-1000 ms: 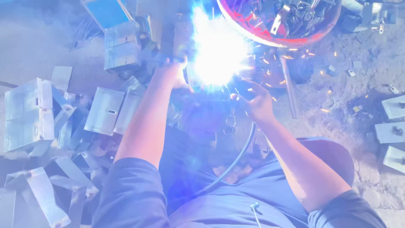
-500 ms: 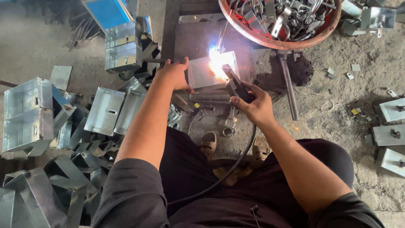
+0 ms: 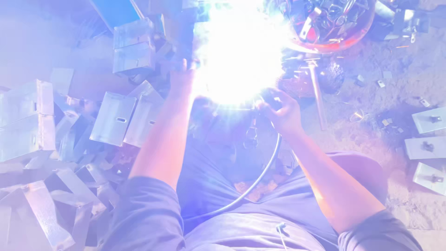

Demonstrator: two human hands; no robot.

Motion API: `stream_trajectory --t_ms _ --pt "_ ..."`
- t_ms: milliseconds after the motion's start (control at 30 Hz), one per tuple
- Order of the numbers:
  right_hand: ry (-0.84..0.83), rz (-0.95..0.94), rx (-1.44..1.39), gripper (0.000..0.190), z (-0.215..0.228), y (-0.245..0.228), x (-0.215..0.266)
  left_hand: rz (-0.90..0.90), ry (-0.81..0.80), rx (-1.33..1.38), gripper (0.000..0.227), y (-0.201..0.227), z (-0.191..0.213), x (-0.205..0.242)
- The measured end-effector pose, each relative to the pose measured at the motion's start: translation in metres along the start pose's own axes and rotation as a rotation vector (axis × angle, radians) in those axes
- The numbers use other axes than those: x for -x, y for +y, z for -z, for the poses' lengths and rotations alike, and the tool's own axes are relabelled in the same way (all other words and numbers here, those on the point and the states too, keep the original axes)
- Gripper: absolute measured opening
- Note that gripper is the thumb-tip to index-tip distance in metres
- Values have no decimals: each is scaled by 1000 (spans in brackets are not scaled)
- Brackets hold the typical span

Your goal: The person sits on the floor and uses a welding torch to attach metal rings to small metal boxes. They pick up a box, place a ring on it, weld the ring in place, and then set the finished box aside. This process is repeated for multiple boxes.

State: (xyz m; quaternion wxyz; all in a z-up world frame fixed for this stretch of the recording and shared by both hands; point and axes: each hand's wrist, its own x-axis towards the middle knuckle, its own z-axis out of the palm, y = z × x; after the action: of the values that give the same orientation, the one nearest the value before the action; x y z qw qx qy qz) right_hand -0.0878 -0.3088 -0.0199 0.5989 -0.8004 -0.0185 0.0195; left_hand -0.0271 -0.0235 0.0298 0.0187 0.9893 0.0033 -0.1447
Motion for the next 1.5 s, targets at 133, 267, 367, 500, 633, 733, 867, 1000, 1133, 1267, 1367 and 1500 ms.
stream_trajectory --t_ms 133,267,367,500,633,733,867,1000,1133,1267,1367,1500 --pt "128 -202 -600 54 16 4 -6 36 57 121 111 31 -4 50" --pt "87 -152 -893 51 35 0 -2 -162 -318 320 93 82 -47 86" --pt "28 -85 -828 50 40 -19 16 -423 -510 261 87 113 -89 69" --pt "-62 -38 -177 59 25 -53 44 -600 -406 265 73 137 -152 46" --pt "-94 -10 229 52 -22 -74 62 -637 -309 328 69 158 -191 18" --pt "-50 422 406 45 -45 -81 57 -665 -210 407 67 167 -216 -5" --pt "-9 338 472 47 -58 -75 47 -702 -155 458 64 178 -242 -26" --pt "13 295 540 48 -60 -64 42 -720 -144 457 61 178 -251 -18" --pt "63 382 585 46 -61 -60 39 -735 -114 430 59 173 -239 -10" --pt "22 217 599 50 -60 -65 38 -804 -184 348 55 178 -240 -10" --pt "0 47 606 52 -62 -69 38 -796 -241 518 54 189 -258 -16" --pt "61 246 619 47 -62 -70 40 -839 -329 758 52 206 -283 -27"
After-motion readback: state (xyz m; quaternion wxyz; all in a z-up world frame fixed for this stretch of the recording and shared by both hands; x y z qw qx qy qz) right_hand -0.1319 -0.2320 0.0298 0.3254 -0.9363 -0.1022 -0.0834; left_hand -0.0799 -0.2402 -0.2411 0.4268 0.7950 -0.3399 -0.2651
